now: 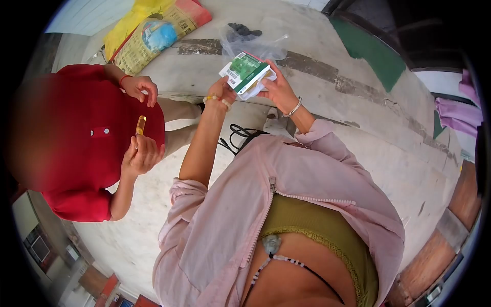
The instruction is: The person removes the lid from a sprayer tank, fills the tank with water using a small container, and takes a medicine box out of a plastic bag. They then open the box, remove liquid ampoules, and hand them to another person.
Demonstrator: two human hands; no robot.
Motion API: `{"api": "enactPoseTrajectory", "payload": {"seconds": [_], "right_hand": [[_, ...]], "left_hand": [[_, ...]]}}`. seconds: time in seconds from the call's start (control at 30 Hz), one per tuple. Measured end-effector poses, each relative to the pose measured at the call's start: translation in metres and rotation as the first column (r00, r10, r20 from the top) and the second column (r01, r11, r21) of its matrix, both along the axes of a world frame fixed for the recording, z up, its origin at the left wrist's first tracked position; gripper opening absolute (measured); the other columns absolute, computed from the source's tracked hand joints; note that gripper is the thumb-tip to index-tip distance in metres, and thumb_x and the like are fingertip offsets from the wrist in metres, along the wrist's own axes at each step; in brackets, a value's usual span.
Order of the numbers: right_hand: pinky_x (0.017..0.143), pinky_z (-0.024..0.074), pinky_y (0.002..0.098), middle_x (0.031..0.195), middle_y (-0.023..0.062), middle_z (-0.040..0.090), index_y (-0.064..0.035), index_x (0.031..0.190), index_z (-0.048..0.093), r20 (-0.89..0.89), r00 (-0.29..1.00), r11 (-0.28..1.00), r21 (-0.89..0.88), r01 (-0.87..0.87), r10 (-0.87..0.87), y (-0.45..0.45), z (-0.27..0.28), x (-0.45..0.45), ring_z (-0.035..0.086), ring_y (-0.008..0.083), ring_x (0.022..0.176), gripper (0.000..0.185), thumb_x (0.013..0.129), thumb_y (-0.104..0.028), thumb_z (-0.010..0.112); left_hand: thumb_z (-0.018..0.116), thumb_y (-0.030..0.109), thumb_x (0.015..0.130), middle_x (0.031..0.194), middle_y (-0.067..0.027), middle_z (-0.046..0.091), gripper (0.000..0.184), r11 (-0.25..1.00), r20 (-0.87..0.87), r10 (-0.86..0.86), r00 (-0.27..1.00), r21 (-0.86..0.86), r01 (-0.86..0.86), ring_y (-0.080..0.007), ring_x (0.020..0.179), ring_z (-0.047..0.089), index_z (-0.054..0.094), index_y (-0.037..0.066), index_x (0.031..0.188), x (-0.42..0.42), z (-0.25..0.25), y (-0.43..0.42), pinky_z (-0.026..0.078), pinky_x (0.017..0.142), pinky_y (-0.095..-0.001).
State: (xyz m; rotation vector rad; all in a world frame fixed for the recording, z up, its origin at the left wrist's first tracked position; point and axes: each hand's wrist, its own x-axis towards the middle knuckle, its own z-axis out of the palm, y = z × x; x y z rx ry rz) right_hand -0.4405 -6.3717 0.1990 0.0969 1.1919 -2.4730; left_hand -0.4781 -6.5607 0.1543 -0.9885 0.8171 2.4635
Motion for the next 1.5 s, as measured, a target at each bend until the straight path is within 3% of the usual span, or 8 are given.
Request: {"api": "enactPoseTrajectory", "payload": {"seconds": [0.5, 0.6, 0.9, 1.07, 1.1, 1.17, 1.3, 1.5], "right_hand": [[0.087, 0.0386, 0.0320, 0.118, 0.0033, 0.040, -0.0113, 0.126, 0.026, -0.265, 0.958, 0.994, -0.050, 0.102, -0.112, -0.004, 0.030, -0.017, 0.040, 0.0155, 0.107, 0.057, 0.077, -0.007, 0.054], [0.079, 0.0435, 0.0428, 0.113, 0.0051, 0.043, -0.0120, 0.120, 0.033, 0.145, 0.989, 0.948, -0.311, 0.070, -0.026, 0.007, 0.024, -0.007, 0.045, 0.0205, 0.104, 0.043, 0.082, -0.019, 0.051], [0.078, 0.0476, 0.0379, 0.107, 0.0098, 0.050, -0.0035, 0.115, 0.039, 0.284, 0.936, 0.968, -0.071, 0.239, -0.210, 0.048, -0.055, -0.011, 0.053, 0.0226, 0.094, 0.037, 0.079, -0.002, 0.047], [0.081, 0.0458, 0.0370, 0.112, 0.0099, 0.048, -0.0041, 0.117, 0.037, 0.201, 0.901, 0.923, 0.090, 0.374, -0.384, 0.031, -0.088, -0.004, 0.051, 0.0225, 0.099, 0.040, 0.079, 0.002, 0.044], [0.082, 0.0453, 0.0373, 0.111, 0.0101, 0.048, -0.0041, 0.118, 0.037, 0.222, 0.890, 0.917, 0.108, 0.383, -0.398, 0.036, -0.097, -0.001, 0.050, 0.0229, 0.100, 0.041, 0.078, 0.004, 0.044], [0.082, 0.0451, 0.0374, 0.114, 0.0106, 0.046, -0.0030, 0.119, 0.035, 0.240, 0.874, 0.906, 0.151, 0.395, -0.422, 0.048, -0.115, 0.005, 0.049, 0.0230, 0.102, 0.043, 0.078, 0.005, 0.042], [0.083, 0.0445, 0.0367, 0.115, 0.0107, 0.045, -0.0034, 0.121, 0.033, 0.260, 0.863, 0.901, 0.158, 0.404, -0.432, 0.056, -0.122, 0.011, 0.048, 0.0230, 0.102, 0.045, 0.078, 0.005, 0.041], [0.081, 0.0451, 0.0332, 0.112, 0.0089, 0.048, -0.0028, 0.116, 0.038, 0.150, 0.919, 0.926, 0.164, 0.341, -0.365, 0.050, -0.109, -0.021, 0.051, 0.0196, 0.098, 0.040, 0.078, 0.005, 0.043]], "left_hand": [[0.032, 0.012, 0.087, 0.107, -0.0157, 0.051, 0.032, 0.978, -0.161, -0.094, 0.982, 0.167, 0.121, -0.0257, 0.096, 0.053, 0.034, -0.004, 0.115, 0.026, 0.056, 0.027, 0.045, 0.083, -0.0366], [0.037, 0.008, 0.085, 0.097, -0.0112, 0.052, 0.027, 0.999, -0.112, 0.018, 0.994, -0.044, -0.023, -0.0225, 0.085, 0.055, 0.038, 0.004, 0.112, 0.027, 0.071, 0.032, 0.048, 0.077, -0.0375], [0.056, 0.021, 0.078, 0.112, -0.0112, 0.045, 0.055, 0.899, -0.032, -0.255, 0.966, -0.375, 0.225, -0.0253, 0.100, 0.046, 0.029, 0.007, 0.124, -0.035, -0.034, 0.005, 0.044, 0.076, -0.0411], [0.062, 0.028, 0.069, 0.094, -0.0087, 0.058, 0.045, 0.236, -0.142, -0.345, 0.928, -0.970, -0.061, -0.0187, 0.090, 0.053, 0.051, 0.010, 0.109, -0.189, -0.144, -0.164, 0.040, 0.079, -0.0287], [0.064, 0.030, 0.064, 0.125, -0.0208, 0.032, 0.044, 0.152, -0.095, -0.328, 0.940, -0.987, -0.046, -0.0291, 0.099, 0.049, 0.058, 0.009, 0.102, -0.234, -0.188, -0.190, 0.038, 0.086, -0.0347], [0.063, 0.033, 0.066, 0.102, -0.0148, 0.056, 0.043, -0.463, 0.094, -0.255, 0.962, -0.886, -0.036, -0.0271, 0.098, 0.051, 0.058, 0.011, 0.102, -0.252, -0.140, -0.170, 0.040, 0.083, -0.0305], [0.059, 0.033, 0.068, 0.095, -0.0140, 0.059, 0.039, -0.442, 0.304, -0.444, 0.843, -0.893, 0.089, -0.0263, 0.092, 0.055, 0.059, 0.013, 0.101, -0.281, -0.156, -0.161, 0.043, 0.080, -0.0316], [0.053, 0.005, 0.071, 0.084, -0.0082, 0.061, 0.019, 0.105, -0.252, -0.720, 0.647, -0.961, -0.258, -0.0181, 0.076, 0.059, 0.060, 0.007, 0.089, -0.180, -0.108, -0.132, 0.046, 0.065, -0.0244]]}}
